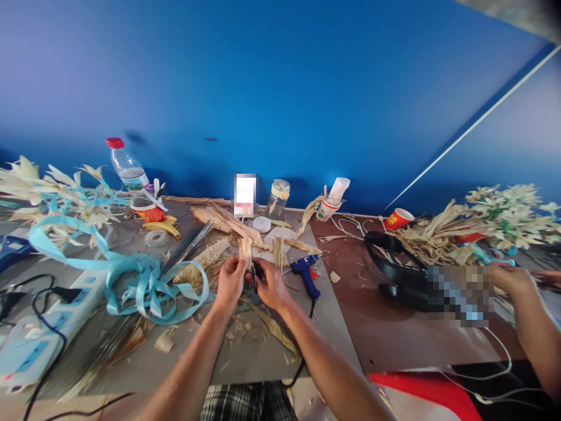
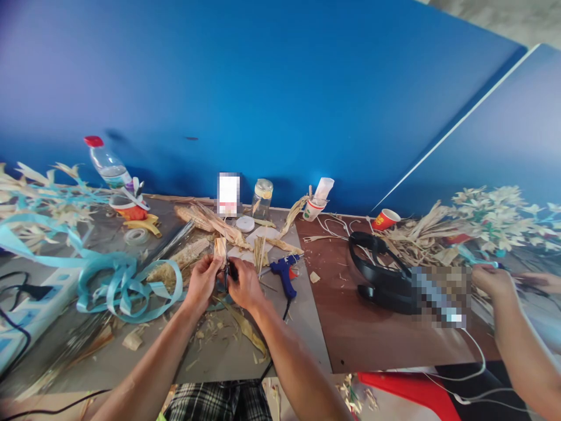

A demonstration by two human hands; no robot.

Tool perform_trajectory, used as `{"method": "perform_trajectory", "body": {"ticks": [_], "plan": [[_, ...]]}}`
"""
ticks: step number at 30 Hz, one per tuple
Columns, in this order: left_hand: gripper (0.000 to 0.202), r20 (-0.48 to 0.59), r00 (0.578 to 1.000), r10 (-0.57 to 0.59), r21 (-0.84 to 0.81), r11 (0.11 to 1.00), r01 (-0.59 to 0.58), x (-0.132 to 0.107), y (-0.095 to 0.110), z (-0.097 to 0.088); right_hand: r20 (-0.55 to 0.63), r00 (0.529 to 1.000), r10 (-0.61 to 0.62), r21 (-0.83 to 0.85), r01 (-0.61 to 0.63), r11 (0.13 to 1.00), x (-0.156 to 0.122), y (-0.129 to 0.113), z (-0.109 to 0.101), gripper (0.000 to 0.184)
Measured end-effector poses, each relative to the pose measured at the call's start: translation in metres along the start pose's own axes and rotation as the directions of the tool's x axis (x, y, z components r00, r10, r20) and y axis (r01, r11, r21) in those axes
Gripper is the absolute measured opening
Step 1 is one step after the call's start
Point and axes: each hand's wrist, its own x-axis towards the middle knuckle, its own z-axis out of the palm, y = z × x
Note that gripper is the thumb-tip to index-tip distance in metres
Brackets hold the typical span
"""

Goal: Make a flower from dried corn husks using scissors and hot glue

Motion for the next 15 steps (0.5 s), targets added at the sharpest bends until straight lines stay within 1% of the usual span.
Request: {"method": "perform_trajectory", "body": {"ticks": [9, 15], "plan": [[0.031, 0.031, 0.999, 0.029, 0.057, 0.998, -0.031, -0.0018, 0.0032, 0.0012, -0.031, 0.999, 0.018, 0.015, -0.017, 1.000, 0.0002, 0.0022, -0.0007, 0.038], [0.029, 0.014, 1.000, 0.022, 0.066, 0.998, -0.023, -0.0011, 0.0032, 0.0004, -0.047, 0.998, 0.030, -0.009, -0.030, 1.000, 0.0013, -0.0004, -0.0024, 0.036]]}}
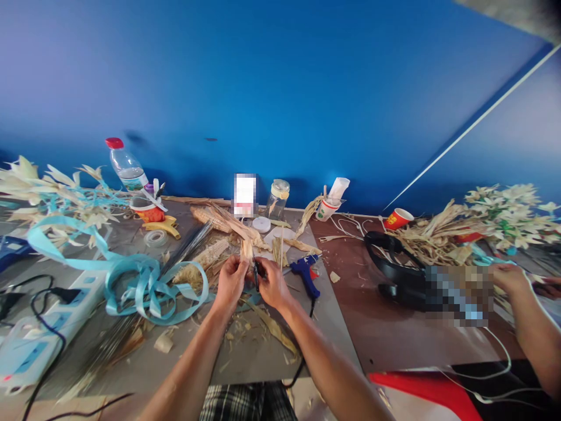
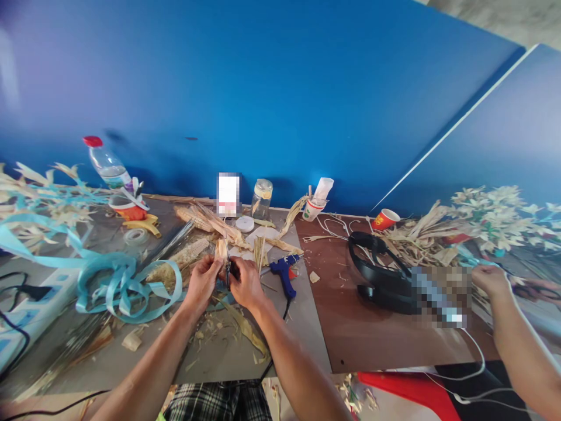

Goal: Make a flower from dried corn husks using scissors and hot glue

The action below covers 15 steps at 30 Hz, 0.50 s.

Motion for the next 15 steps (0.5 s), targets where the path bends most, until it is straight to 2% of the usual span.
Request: {"method": "perform_trajectory", "body": {"ticks": [5, 9, 12, 15], "plan": [[0.031, -0.045, 0.999, -0.016, -0.020, 1.000, 0.015, -0.0002, 0.0014, 0.0006, 0.011, 1.000, 0.015, 0.037, -0.015, 0.999, 0.0020, -0.0002, 0.0003, 0.030], [0.033, -0.089, 0.996, 0.004, -0.124, 0.992, -0.015, 0.0024, -0.0023, -0.0001, 0.023, 0.999, 0.024, 0.061, -0.026, 0.998, 0.0037, -0.0007, -0.0002, 0.023], [0.034, -0.077, 0.997, -0.017, -0.213, 0.977, 0.000, 0.0032, -0.0016, -0.0018, 0.038, 0.999, 0.025, 0.046, -0.026, 0.999, 0.0044, -0.0010, -0.0010, 0.022], [0.033, -0.099, 0.994, -0.043, -0.223, 0.975, 0.020, 0.0037, 0.0026, -0.0052, 0.036, 0.999, 0.012, 0.037, -0.013, 0.999, 0.0038, 0.0003, -0.0016, 0.023]]}}
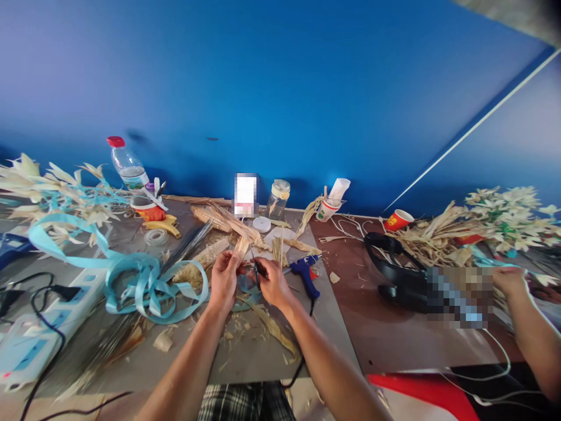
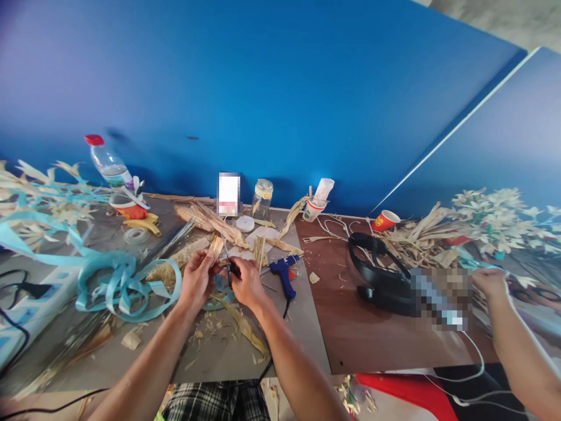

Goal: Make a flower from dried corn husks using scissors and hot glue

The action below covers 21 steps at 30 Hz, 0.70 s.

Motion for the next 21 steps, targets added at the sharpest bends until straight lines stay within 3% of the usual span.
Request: {"method": "perform_trajectory", "body": {"ticks": [5, 12, 15, 18, 21], "plan": [[0.029, -0.117, 0.990, 0.083, 0.047, 0.996, -0.078, 0.0040, 0.0062, -0.0054, 0.036, 0.998, -0.042, -0.041, 0.044, 0.998, -0.0026, 0.0010, -0.0006, 0.026], [0.044, -0.226, 0.947, 0.226, 0.022, 0.974, -0.227, 0.0042, 0.0115, -0.0058, 0.113, 0.992, -0.064, -0.111, 0.076, 0.991, -0.0023, 0.0013, -0.0035, 0.025], [0.040, -0.261, 0.925, 0.276, 0.023, 0.960, -0.280, 0.0062, 0.0086, -0.0064, 0.126, 0.990, -0.058, -0.108, 0.071, 0.992, -0.0021, 0.0037, -0.0044, 0.024], [0.030, -0.260, 0.891, 0.373, 0.135, 0.928, -0.349, 0.0080, 0.0046, -0.0087, 0.132, 0.991, -0.033, -0.075, 0.043, 0.996, -0.0023, 0.0048, -0.0048, 0.024], [0.023, -0.240, 0.827, 0.509, 0.322, 0.845, -0.427, 0.0061, 0.0041, -0.0110, 0.142, 0.990, -0.005, -0.042, 0.011, 0.999, -0.0024, 0.0038, -0.0050, 0.023]]}}
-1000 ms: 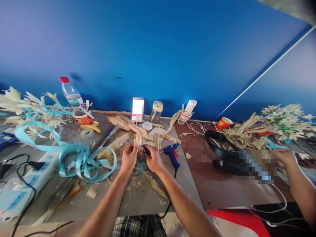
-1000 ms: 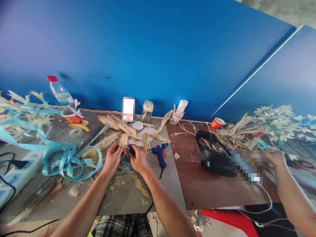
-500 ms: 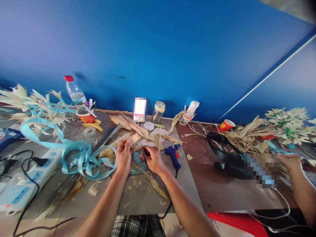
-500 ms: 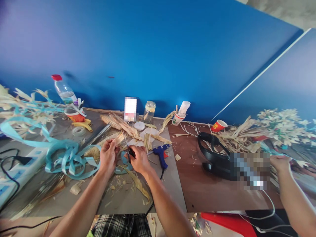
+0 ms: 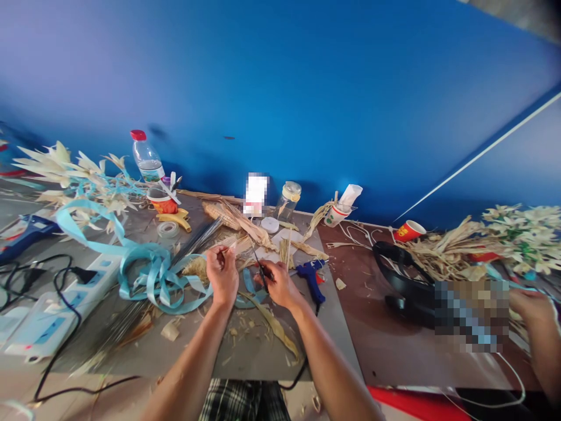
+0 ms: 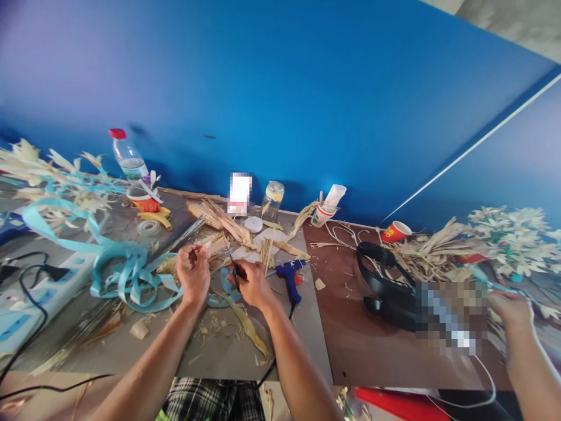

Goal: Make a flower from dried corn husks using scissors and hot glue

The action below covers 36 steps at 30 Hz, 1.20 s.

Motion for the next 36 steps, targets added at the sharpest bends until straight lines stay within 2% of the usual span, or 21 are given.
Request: {"method": "perform_trajectory", "body": {"ticks": [4, 11, 13, 15, 18, 21, 30, 36], "plan": [[0.016, 0.012, 0.992, 0.125, 0.104, 0.987, -0.125, -0.002, 0.003, -0.003, 0.014, 1.000, 0.009, 0.051, -0.009, 0.999, 0.001, -0.003, -0.001, 0.023], [0.020, 0.007, 0.980, 0.200, 0.073, 0.977, -0.200, -0.003, -0.001, -0.004, 0.035, 0.999, 0.030, 0.194, -0.036, 0.980, 0.001, -0.006, 0.003, 0.024], [0.023, -0.008, 0.990, 0.141, 0.006, 0.990, -0.141, -0.001, -0.002, -0.003, 0.029, 0.999, 0.030, 0.189, -0.035, 0.981, 0.001, -0.006, 0.003, 0.025], [0.023, -0.007, 1.000, 0.011, -0.136, 0.991, -0.012, 0.002, -0.002, -0.002, 0.037, 0.999, 0.022, 0.169, -0.028, 0.985, 0.000, -0.006, 0.003, 0.025], [0.024, 0.016, 0.992, -0.128, -0.334, 0.934, 0.126, 0.008, -0.001, -0.001, 0.095, 0.995, 0.000, 0.137, -0.013, 0.991, -0.001, -0.004, 0.004, 0.023], [0.026, -0.011, 0.989, -0.150, -0.379, 0.916, 0.134, 0.013, -0.001, -0.002, 0.132, 0.991, -0.012, 0.073, 0.003, 0.997, -0.003, -0.004, 0.004, 0.022], [0.031, -0.115, 0.971, -0.211, -0.337, 0.928, 0.162, 0.020, -0.011, -0.006, 0.272, 0.962, -0.038, -0.099, 0.067, 0.993, -0.004, -0.013, -0.006, 0.023], [0.032, -0.115, 0.977, -0.181, -0.284, 0.948, 0.142, 0.021, -0.010, -0.007, 0.297, 0.954, -0.035, -0.159, 0.086, 0.983, -0.004, -0.015, -0.008, 0.024]]}}
